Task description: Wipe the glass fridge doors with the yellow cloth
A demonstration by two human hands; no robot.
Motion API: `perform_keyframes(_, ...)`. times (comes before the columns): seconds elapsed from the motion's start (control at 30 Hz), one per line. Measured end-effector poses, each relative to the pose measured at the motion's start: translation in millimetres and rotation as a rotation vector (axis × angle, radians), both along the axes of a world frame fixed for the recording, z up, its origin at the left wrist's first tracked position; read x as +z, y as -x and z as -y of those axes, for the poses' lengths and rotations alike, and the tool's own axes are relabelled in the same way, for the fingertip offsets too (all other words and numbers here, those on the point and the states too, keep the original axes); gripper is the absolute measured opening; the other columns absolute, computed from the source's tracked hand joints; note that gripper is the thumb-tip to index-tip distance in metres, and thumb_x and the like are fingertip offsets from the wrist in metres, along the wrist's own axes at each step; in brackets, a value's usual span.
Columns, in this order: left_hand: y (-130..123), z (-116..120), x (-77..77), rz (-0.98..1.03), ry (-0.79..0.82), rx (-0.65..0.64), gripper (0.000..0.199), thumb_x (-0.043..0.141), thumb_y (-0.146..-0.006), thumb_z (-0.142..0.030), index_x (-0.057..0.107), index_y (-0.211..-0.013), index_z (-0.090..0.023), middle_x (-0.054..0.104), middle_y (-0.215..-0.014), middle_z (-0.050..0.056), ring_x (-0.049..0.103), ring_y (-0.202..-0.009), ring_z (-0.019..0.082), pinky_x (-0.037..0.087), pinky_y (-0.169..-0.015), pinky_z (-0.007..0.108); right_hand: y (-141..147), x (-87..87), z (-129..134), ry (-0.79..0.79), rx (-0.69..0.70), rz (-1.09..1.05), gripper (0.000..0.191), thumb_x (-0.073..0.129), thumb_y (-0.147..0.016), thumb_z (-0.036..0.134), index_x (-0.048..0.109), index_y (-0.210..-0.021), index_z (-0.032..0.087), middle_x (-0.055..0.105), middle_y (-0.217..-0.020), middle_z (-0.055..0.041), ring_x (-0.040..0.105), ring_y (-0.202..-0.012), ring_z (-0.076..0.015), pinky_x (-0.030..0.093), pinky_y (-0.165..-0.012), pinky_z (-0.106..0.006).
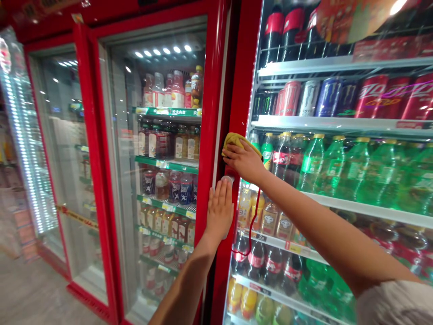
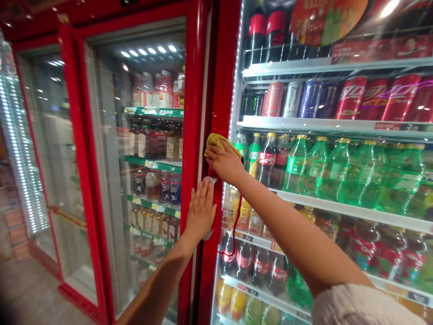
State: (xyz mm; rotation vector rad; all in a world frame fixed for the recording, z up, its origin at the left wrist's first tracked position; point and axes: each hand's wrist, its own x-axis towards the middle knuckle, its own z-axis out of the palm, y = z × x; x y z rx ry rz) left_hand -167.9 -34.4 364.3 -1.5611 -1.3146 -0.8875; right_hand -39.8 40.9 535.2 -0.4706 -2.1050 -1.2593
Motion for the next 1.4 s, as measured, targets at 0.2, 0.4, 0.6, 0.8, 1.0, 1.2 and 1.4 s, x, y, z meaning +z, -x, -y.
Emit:
perform_keyframes(0.2, 0.6, 0.4, -3.2, 0.028, 0.004, -0.009, 0.080, 0.047, -0.099, -0.022, 0.001, -0.163, -0.011, 0.019, -0.169, 0.015, 0.011, -0.158, 0.027, 0.021, -0.129, 0.052, -34.1, -83.7, 13.2, -0.057, -0.057, -0.078, 0.042, 0.051, -0.100, 0.021, 0.059, -0.141, 0.023, 0.051, -0.156, -0.0068, 0.049, -0.143, -0.0249, 0.034, -0.123, -0.054)
perform_keyframes(0.4, -0.1, -0.6, -2.6, 0.026, -0.021, -0.050, 0.080, 0.045, -0.099, -0.020, -0.004, -0.162, -0.012, 0.021, -0.169, 0.015, 0.015, -0.158, 0.027, 0.021, -0.129, 0.052, -64.5, -138.7, 23.5, -0.115, 0.032, 0.099, 0.034, 0.053, -0.100, 0.023, 0.066, -0.131, 0.019, 0.060, -0.147, -0.0081, 0.057, -0.134, -0.0251, 0.045, -0.116, -0.053)
perform_keyframes(0.6, -2.6, -3.3, 4.3, 0.015, -0.041, -0.026, 0.082, 0.045, -0.098, -0.016, -0.005, -0.162, -0.012, 0.022, -0.169, 0.014, 0.012, -0.158, 0.027, 0.022, -0.128, 0.051, -71.3, -96.7, 16.7, -0.138, -0.024, -0.048, 0.031, 0.053, -0.101, 0.022, 0.069, -0.127, 0.029, 0.062, -0.146, -0.0009, 0.058, -0.134, -0.0231, 0.041, -0.119, -0.052)
perform_keyframes(0.8, -3.7, -1.8, 2.4, 0.015, -0.053, -0.011, 0.081, 0.044, -0.097, -0.013, -0.003, -0.162, -0.011, 0.021, -0.169, 0.015, 0.013, -0.158, 0.028, 0.024, -0.128, 0.052, -28.4, -41.3, 9.7, -0.105, -0.025, -0.054, 0.035, 0.054, -0.102, 0.024, 0.064, -0.135, 0.027, 0.060, -0.148, -0.0021, 0.052, -0.139, -0.0255, 0.042, -0.118, -0.055)
perform_keyframes(1.0, -14.4, -5.1, 5.8, 0.025, -0.075, -0.006, 0.082, 0.046, -0.099, -0.019, -0.006, -0.162, -0.009, 0.020, -0.168, 0.018, 0.016, -0.157, 0.031, 0.023, -0.127, 0.056, -26.0, -27.1, 10.0, -0.058, -0.021, -0.120, 0.033, 0.054, -0.101, 0.024, 0.067, -0.129, 0.033, 0.060, -0.148, 0.0019, 0.051, -0.140, -0.0227, 0.034, -0.122, -0.055)
perform_keyframes(1.2, -25.0, -8.4, 9.5, 0.037, -0.082, -0.046, 0.084, 0.047, -0.098, -0.017, -0.006, -0.163, -0.012, 0.019, -0.169, 0.018, 0.012, -0.157, 0.033, 0.023, -0.127, 0.059, -71.6, -66.5, 20.0, -0.027, -0.063, -0.455, 0.042, 0.056, -0.098, 0.022, 0.060, -0.140, 0.028, 0.053, -0.155, -0.0055, 0.043, -0.146, -0.0289, 0.025, -0.124, -0.060)
perform_keyframes(1.4, -28.5, -9.0, 10.6, 0.003, -0.066, -0.077, 0.085, 0.049, -0.097, -0.017, -0.003, -0.163, -0.013, 0.020, -0.169, 0.018, 0.009, -0.158, 0.031, 0.017, -0.128, 0.060, -69.0, -99.6, 20.9, -0.053, -0.074, -0.287, 0.040, 0.050, -0.101, 0.022, 0.060, -0.139, 0.030, 0.055, -0.153, -0.0013, 0.048, -0.143, -0.0242, 0.021, -0.128, -0.053)
